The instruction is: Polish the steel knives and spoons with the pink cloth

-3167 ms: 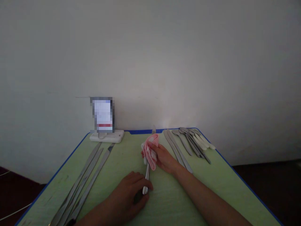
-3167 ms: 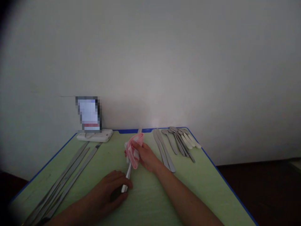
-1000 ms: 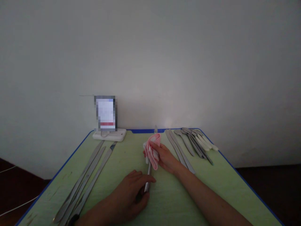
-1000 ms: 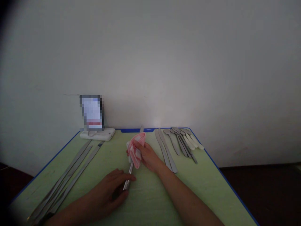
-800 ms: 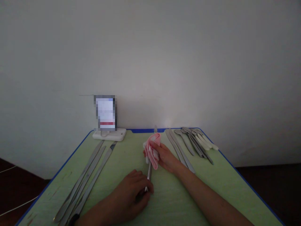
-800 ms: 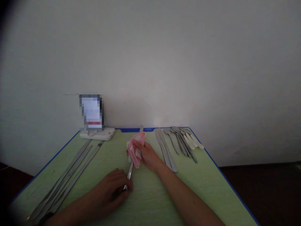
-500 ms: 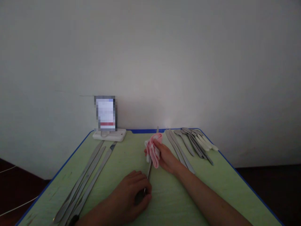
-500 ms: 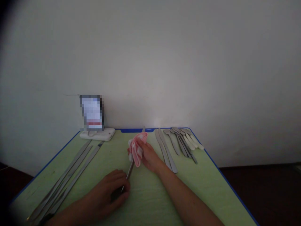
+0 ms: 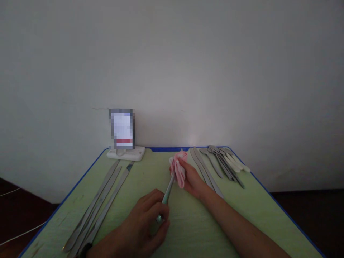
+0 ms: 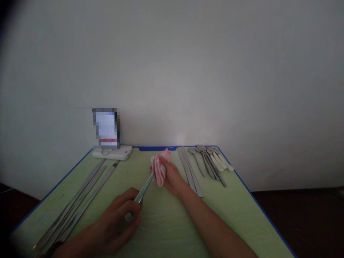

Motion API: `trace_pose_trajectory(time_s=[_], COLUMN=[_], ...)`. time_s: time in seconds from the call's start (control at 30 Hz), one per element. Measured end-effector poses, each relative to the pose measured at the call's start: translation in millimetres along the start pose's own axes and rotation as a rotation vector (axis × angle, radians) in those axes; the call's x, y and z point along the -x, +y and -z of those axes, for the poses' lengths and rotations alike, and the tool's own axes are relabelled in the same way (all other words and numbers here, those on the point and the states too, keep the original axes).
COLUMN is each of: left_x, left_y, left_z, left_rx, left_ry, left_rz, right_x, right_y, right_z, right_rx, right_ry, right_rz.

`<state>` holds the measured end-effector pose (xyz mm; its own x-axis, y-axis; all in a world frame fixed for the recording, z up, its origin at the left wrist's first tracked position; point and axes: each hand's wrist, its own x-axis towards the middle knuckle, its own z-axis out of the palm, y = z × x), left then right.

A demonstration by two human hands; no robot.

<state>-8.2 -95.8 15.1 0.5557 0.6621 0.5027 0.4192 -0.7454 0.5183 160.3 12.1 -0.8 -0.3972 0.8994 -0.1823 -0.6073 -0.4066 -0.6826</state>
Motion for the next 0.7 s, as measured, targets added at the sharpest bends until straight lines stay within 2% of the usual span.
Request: trace_pose_trajectory(time_s=[0.1,0.2,0.27,0.37,0.43,0.5,0.57,0.7], left_x=[1.2,1.6,0.1,-3.6,-5.1,-5.1,-4.3,-3.0], left_y=[4.4,6.7,7.0,4.4,1.2,-1.2,-1.2,5.7], left_z=[6.4,7.8,6.1,2.4,1.0,1.1,2.1,3.2], left_rx=[-0.013,-0.016,-0.013,0.027,0.036,-0.01,-0.082,-0.16], left_ry=[-0.034,-0.082,-0.113,-0.13,-0.134,-0.151,-0.185,-0.317], left_rz=[-0.158,-0.176,-0.082,0.148,0.225,0.189,0.085,-0.092], right_x=[-5.0,-4.9,-1.1,6.2,8.3,6.6,1.7,-7.0], right_y=[-2.3,-3.6,-2.8,0.5,2.4,2.6,0.5,-5.0], right_z=[4.5,4.6,1.7,-4.2,-6.4,-5.9,-2.8,4.8], right_rx=[-0.168,-0.156,-0.059,0.113,0.157,0.119,0.011,-0.185], right_ry=[0.091,0.089,0.051,-0.035,-0.05,0.001,0.075,0.149], right_rz=[0.042,0.064,0.051,0.025,0.033,0.062,0.09,0.1])
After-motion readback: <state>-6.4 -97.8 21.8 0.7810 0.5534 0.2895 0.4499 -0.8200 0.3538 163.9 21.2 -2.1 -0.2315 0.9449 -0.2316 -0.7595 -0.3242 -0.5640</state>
